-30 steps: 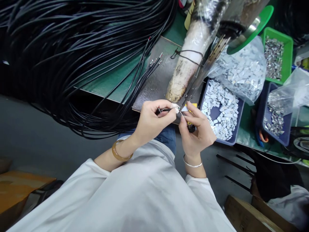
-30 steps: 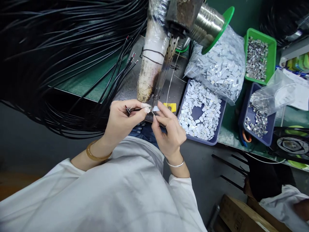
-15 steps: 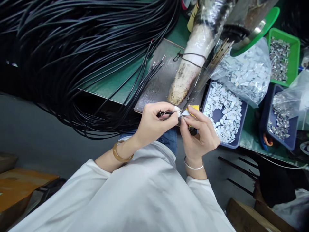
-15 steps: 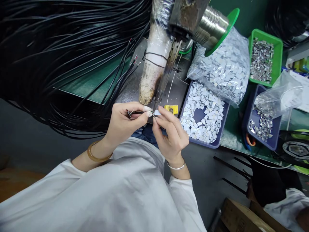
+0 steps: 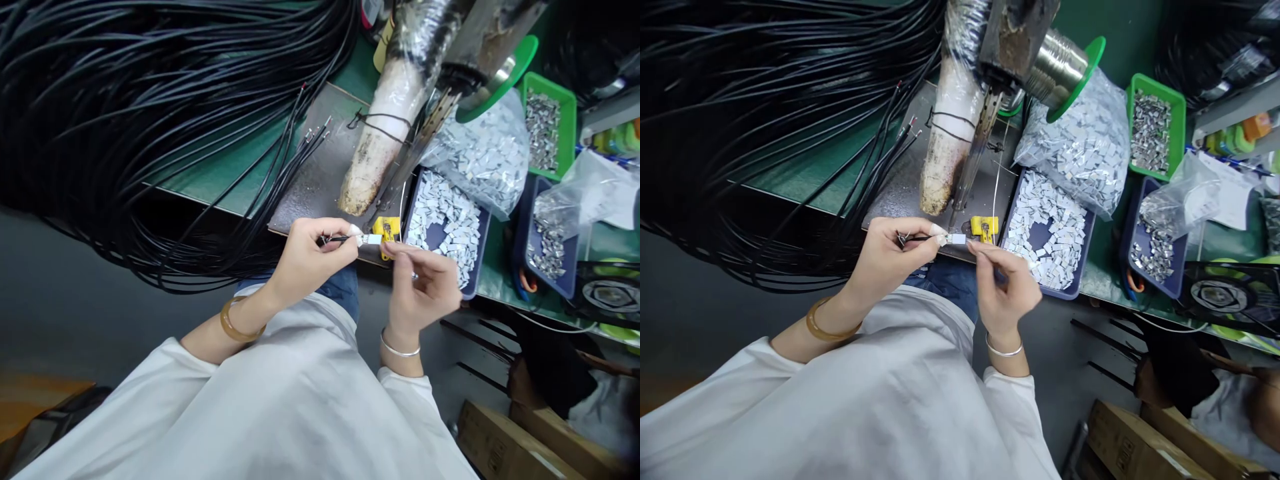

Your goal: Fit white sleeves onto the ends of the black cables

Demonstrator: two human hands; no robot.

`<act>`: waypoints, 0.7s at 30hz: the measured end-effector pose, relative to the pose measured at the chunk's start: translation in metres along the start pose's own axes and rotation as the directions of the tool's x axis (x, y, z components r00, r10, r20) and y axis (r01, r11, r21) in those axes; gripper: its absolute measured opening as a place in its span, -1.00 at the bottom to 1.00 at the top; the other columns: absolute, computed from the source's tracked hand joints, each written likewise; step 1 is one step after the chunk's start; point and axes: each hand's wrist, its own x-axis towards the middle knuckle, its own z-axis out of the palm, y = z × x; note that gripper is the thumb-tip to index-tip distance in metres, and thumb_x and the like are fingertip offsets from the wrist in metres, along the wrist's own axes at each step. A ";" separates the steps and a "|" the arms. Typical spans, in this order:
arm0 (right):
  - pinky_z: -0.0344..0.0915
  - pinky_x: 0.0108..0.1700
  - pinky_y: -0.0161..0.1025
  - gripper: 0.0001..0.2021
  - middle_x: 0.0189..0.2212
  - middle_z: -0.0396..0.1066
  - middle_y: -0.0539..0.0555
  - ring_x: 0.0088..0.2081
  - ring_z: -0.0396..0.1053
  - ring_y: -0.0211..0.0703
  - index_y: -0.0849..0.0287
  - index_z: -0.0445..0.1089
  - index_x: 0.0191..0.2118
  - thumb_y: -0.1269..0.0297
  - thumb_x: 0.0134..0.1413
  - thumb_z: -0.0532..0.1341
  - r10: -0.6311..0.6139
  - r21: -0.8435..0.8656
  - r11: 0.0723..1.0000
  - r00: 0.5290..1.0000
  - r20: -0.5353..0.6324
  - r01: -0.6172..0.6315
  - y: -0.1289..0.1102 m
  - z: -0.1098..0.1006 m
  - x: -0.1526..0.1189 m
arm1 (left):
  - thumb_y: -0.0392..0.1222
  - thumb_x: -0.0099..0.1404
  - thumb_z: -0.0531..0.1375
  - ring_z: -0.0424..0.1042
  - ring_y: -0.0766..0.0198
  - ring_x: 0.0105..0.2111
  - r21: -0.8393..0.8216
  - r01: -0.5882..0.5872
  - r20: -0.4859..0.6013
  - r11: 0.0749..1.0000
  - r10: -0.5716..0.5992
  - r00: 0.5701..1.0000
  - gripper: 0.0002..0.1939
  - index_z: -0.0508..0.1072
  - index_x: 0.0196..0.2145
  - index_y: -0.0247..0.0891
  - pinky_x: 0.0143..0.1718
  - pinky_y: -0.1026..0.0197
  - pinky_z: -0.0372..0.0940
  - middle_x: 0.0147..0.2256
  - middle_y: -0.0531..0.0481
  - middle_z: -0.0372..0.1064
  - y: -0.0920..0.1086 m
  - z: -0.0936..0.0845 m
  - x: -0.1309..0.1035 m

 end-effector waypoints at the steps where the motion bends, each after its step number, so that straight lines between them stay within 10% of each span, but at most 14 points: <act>1: 0.62 -0.15 -0.16 -0.84 -0.24 0.62 0.02 -0.19 0.63 -0.13 0.12 0.45 -0.19 0.51 0.15 0.30 -0.035 -0.048 0.998 0.998 0.047 0.038 0.001 0.001 -0.002 | -0.32 0.11 0.25 0.05 0.48 -0.62 0.008 -0.006 0.005 1.000 0.006 1.000 -0.89 0.55 -0.53 -0.33 -0.63 0.37 -0.02 -0.63 0.11 0.25 0.000 0.000 0.000; 15: 0.62 -0.14 -0.11 -0.83 -0.14 0.59 0.04 -0.15 0.59 -0.13 0.08 0.48 -0.24 0.49 0.08 0.36 -0.155 -0.141 0.975 0.981 0.115 0.171 0.005 0.012 0.005 | -0.36 0.15 0.25 0.31 0.44 -0.56 0.116 -0.147 -0.028 0.982 0.151 0.988 -0.89 0.62 -0.41 -0.33 -0.61 0.42 0.09 -0.51 0.03 0.49 -0.001 0.001 0.002; 21: 0.63 -0.18 -0.16 -0.84 -0.11 0.57 0.07 -0.15 0.58 -0.15 0.09 0.43 -0.27 0.50 0.09 0.33 -0.148 -0.092 0.982 0.977 0.154 0.163 0.005 0.007 0.000 | -0.30 0.17 0.24 0.26 0.44 -0.58 0.046 -0.026 0.052 0.999 0.024 0.998 -0.88 0.60 -0.46 -0.33 -0.61 0.42 0.10 -0.54 0.04 0.44 -0.002 -0.003 0.004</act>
